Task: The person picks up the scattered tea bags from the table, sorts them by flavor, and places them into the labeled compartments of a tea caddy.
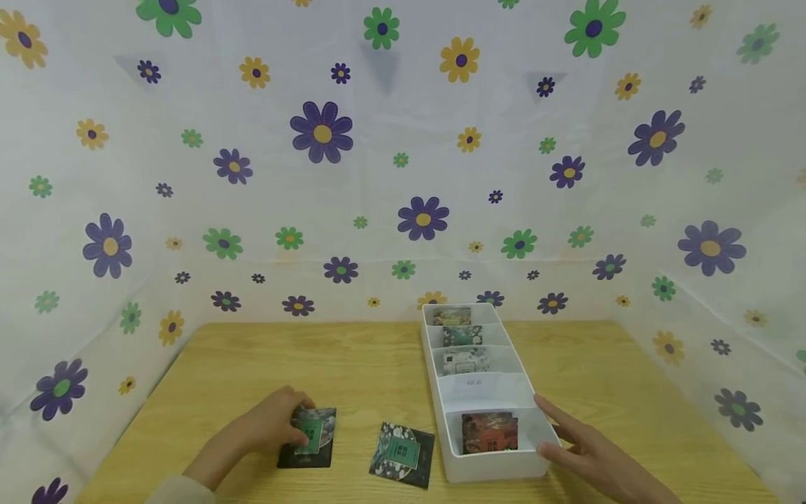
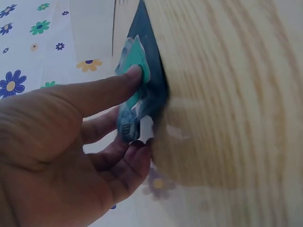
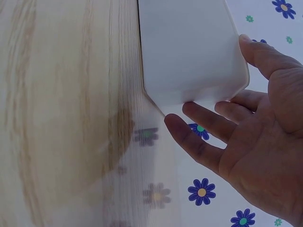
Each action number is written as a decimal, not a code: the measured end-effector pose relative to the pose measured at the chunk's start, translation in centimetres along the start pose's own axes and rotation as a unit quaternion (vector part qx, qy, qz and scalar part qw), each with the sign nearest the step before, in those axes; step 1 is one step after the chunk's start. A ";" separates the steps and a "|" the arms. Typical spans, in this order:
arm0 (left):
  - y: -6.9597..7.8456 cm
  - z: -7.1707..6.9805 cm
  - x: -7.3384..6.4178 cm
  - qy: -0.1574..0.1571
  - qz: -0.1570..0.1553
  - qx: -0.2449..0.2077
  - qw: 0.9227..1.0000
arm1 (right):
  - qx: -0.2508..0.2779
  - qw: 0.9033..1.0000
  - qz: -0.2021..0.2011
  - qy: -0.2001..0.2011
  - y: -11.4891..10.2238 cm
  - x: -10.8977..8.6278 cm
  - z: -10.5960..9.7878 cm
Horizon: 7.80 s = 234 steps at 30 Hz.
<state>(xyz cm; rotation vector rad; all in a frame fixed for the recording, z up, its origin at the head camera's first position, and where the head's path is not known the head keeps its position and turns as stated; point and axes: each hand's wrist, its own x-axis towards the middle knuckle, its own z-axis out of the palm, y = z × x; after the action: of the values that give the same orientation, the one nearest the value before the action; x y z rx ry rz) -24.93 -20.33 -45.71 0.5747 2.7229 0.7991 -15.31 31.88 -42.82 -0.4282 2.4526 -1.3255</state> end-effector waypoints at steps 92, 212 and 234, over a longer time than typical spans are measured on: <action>21.8 9.3 10.2 0.191 0.172 0.048 0.965 | 0.023 1.000 0.021 -0.003 0.2 0.1 0.2; 9.7 3.6 4.6 0.025 0.111 -0.153 0.982 | 0.012 1.000 0.027 0.001 -0.1 0.2 0.1; 15.0 0.8 12.8 0.279 0.113 -0.247 0.921 | 0.004 0.999 0.040 0.003 0.2 0.0 0.1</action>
<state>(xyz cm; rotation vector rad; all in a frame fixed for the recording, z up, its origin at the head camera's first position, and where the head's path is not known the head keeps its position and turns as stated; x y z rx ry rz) -31.58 -2.83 -39.52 0.6189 2.7578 1.8922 -15.31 31.94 -43.04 -0.3213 2.4418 -1.3041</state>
